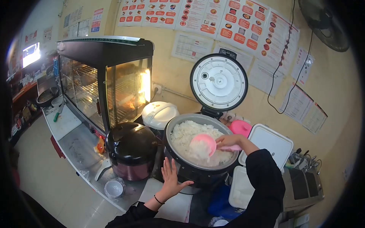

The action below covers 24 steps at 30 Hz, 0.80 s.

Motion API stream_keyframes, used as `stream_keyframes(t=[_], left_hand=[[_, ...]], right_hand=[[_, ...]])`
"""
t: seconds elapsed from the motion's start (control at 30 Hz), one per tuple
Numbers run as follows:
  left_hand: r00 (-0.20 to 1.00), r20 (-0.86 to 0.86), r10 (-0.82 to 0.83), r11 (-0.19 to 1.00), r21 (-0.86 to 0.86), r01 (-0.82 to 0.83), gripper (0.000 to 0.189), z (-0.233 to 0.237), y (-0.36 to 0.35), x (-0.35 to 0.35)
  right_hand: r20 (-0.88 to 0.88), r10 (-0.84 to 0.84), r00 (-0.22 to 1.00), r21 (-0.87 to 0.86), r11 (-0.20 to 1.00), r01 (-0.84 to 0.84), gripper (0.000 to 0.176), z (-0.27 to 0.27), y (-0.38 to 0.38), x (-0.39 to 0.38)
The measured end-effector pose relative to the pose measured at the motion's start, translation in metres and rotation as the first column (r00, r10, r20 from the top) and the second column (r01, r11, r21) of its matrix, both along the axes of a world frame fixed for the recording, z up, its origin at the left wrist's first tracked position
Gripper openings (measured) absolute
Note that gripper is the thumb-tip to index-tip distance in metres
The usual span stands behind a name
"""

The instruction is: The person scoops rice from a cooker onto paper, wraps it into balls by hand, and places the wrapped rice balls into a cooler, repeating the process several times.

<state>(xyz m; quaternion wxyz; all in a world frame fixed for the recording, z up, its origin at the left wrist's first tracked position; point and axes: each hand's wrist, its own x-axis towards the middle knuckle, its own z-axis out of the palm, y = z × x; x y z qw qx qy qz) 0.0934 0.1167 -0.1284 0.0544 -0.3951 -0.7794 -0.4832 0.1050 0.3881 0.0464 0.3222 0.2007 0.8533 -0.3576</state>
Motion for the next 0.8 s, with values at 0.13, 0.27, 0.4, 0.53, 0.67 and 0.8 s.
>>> stream_keyframes(t=[0.13,0.27,0.4,0.53,0.67,0.8], left_hand=[[1.000,0.006,-0.019,1.000,0.002,0.019,0.116,-0.002,0.000,-0.001],[1.000,0.006,-0.015,1.000,0.016,0.015,0.117,-0.005,0.003,-0.002],[0.999,0.020,-0.038,0.999,0.018,0.038,0.115,-0.003,0.001,-0.001],[0.999,0.008,-0.044,0.998,0.051,0.043,0.115,-0.003,0.002,-0.002],[0.999,0.014,-0.045,0.998,0.037,0.044,0.115,-0.003,0.001,-0.002],[0.998,0.011,-0.055,0.998,0.036,0.055,0.116,-0.005,0.002,-0.003]], right_hand=[[-0.649,0.398,0.649,0.475,0.878,-0.063,0.046,-0.012,0.008,-0.013],[-0.372,0.519,0.770,0.744,0.663,-0.087,0.052,-0.005,-0.049,-0.009],[-0.609,0.482,0.630,0.692,0.711,0.124,0.051,0.012,-0.027,-0.012],[-0.499,0.430,0.752,0.699,0.713,0.056,0.052,-0.031,-0.004,-0.037],[-0.386,0.442,0.810,0.674,0.735,-0.080,0.052,-0.031,-0.047,-0.030],[-0.257,0.521,0.814,0.672,0.702,-0.237,0.053,-0.022,-0.068,-0.011]])
